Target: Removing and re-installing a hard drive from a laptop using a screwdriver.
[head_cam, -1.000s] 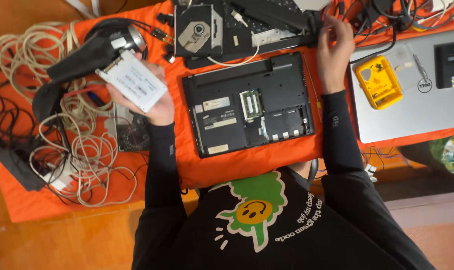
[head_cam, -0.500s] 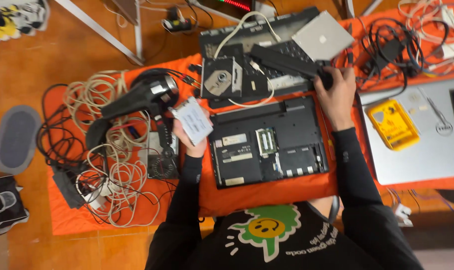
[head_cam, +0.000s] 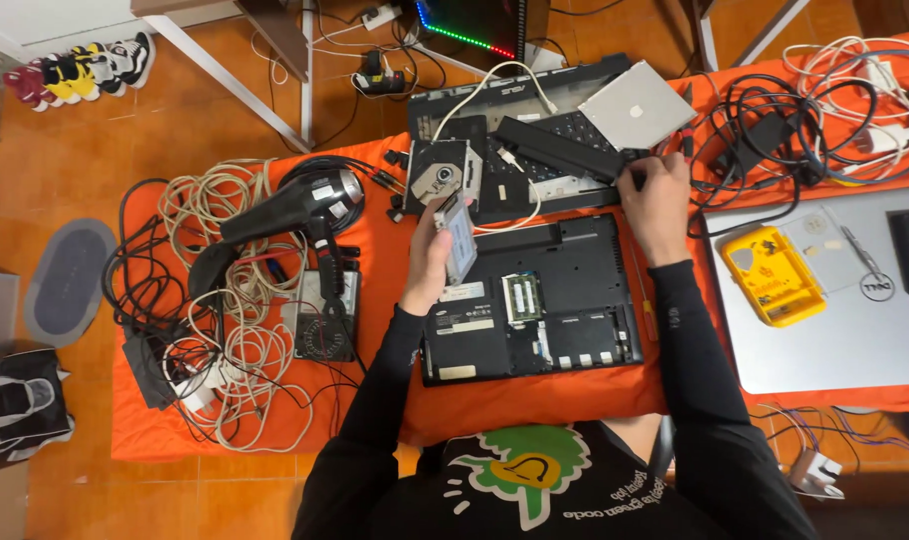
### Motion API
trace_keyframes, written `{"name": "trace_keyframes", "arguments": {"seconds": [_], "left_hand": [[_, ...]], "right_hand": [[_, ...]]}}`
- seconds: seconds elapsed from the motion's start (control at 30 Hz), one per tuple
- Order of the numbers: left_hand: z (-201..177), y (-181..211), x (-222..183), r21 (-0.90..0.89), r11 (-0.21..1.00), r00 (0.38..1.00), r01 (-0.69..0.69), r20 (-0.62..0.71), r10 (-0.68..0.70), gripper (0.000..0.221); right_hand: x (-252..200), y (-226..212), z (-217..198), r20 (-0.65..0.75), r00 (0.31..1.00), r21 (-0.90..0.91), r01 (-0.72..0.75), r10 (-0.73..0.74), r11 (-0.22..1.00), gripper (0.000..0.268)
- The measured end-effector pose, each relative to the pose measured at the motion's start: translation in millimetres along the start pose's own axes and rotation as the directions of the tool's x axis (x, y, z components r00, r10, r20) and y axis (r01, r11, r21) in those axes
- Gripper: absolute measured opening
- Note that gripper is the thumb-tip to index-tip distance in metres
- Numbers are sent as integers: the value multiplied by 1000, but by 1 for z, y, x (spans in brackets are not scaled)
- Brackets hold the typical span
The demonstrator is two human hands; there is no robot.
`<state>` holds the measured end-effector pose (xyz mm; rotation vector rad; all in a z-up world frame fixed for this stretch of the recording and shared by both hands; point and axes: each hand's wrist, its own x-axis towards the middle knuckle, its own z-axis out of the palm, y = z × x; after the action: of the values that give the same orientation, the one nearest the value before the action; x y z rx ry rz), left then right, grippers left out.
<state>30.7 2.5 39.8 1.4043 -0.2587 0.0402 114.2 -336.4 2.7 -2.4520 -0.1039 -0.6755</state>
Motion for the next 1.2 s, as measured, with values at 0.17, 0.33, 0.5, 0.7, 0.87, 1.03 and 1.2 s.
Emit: {"name": "trace_keyframes", "arguments": {"seconds": [0.17,0.33,0.5,0.7,0.87,1.03,1.2], "left_hand": [[24,-9,8,-83,997,1000,-8,6,8,84],[17,-41,2,-104,994,999,31,-37,-35,86],[18,-38,3,-134,990,997,42,-62,-51,80],[26,-24,2,55,997,999,51,-10,-51,76],[23,-18,1,12,999,999,34,-21,-34,74],[22,-20,-2,20,1000,999,23,-30,-22,70],[23,-21,-2,70,997,999,21,-34,-19,65]], "right_hand": [[-3,5,6,-44,999,49,-3,5,999,11],[-5,7,8,-120,993,110,-6,20,994,10],[0,2,13,-140,970,399,-128,198,908,17],[-2,0,15,-141,918,715,-165,371,680,17],[-8,-10,21,-139,952,898,5,273,440,11],[-14,-28,22,-75,962,887,-56,264,457,13],[-14,-36,17,-18,974,893,-86,225,441,12]]}}
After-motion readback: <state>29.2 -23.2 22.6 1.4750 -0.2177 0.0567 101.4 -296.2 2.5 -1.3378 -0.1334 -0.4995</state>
